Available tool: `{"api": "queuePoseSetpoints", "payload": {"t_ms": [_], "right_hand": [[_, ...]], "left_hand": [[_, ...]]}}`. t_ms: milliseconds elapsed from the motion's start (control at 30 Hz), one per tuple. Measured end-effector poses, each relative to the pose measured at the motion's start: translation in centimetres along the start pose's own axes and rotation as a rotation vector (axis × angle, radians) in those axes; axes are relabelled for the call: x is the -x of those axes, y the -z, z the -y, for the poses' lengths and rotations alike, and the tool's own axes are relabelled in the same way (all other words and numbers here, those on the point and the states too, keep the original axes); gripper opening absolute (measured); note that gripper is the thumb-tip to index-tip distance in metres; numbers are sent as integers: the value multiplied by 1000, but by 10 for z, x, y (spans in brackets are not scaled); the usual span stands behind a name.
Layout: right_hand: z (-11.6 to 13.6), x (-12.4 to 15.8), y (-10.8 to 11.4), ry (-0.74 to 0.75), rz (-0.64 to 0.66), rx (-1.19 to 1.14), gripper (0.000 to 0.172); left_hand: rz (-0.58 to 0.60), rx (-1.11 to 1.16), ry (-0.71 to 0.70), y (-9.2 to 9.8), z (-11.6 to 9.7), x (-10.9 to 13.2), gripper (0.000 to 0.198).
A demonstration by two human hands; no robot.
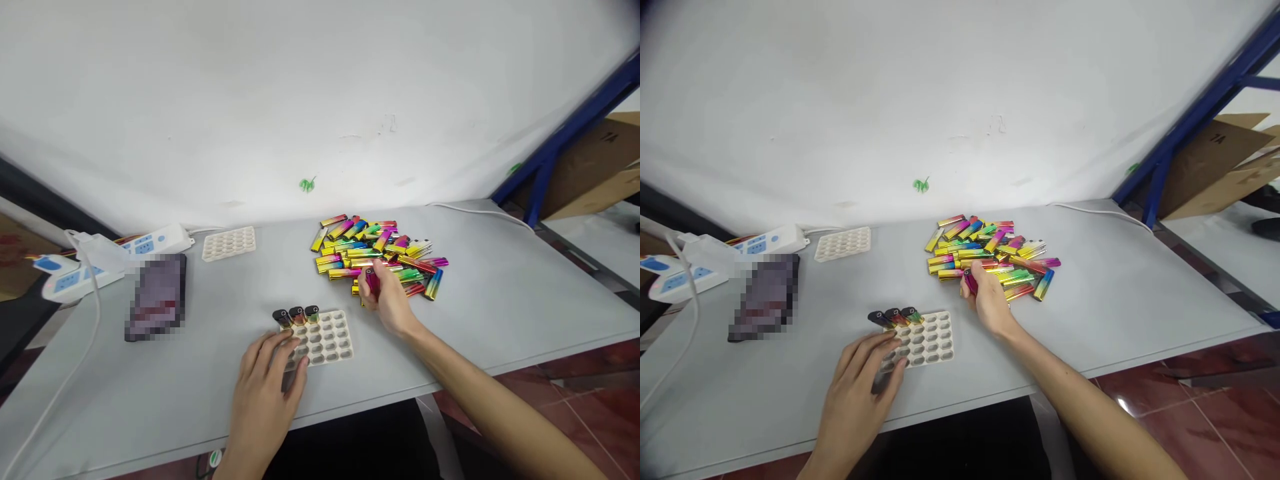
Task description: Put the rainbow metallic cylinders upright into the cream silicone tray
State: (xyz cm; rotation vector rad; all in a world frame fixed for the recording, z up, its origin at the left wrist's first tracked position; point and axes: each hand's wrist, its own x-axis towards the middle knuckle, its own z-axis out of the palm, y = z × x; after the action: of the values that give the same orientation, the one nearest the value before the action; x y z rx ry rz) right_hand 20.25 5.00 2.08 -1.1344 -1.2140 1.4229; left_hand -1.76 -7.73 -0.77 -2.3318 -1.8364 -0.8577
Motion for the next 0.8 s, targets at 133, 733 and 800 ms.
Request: {"api": "queuePoseSetpoints", "payload": {"t_ms": [133,733,800], "right_hand": [[-6,2,-1,85,64,-54,56],[-8,8,-4,214,179,97,59],[-10,9,-4,242,166,162,59]], "left_hand": [[4,-11,-21,0,0,0,23],[4,-11,-28,-1,0,-2,23],[8,-15,-32,-1,0,-3,22]]}}
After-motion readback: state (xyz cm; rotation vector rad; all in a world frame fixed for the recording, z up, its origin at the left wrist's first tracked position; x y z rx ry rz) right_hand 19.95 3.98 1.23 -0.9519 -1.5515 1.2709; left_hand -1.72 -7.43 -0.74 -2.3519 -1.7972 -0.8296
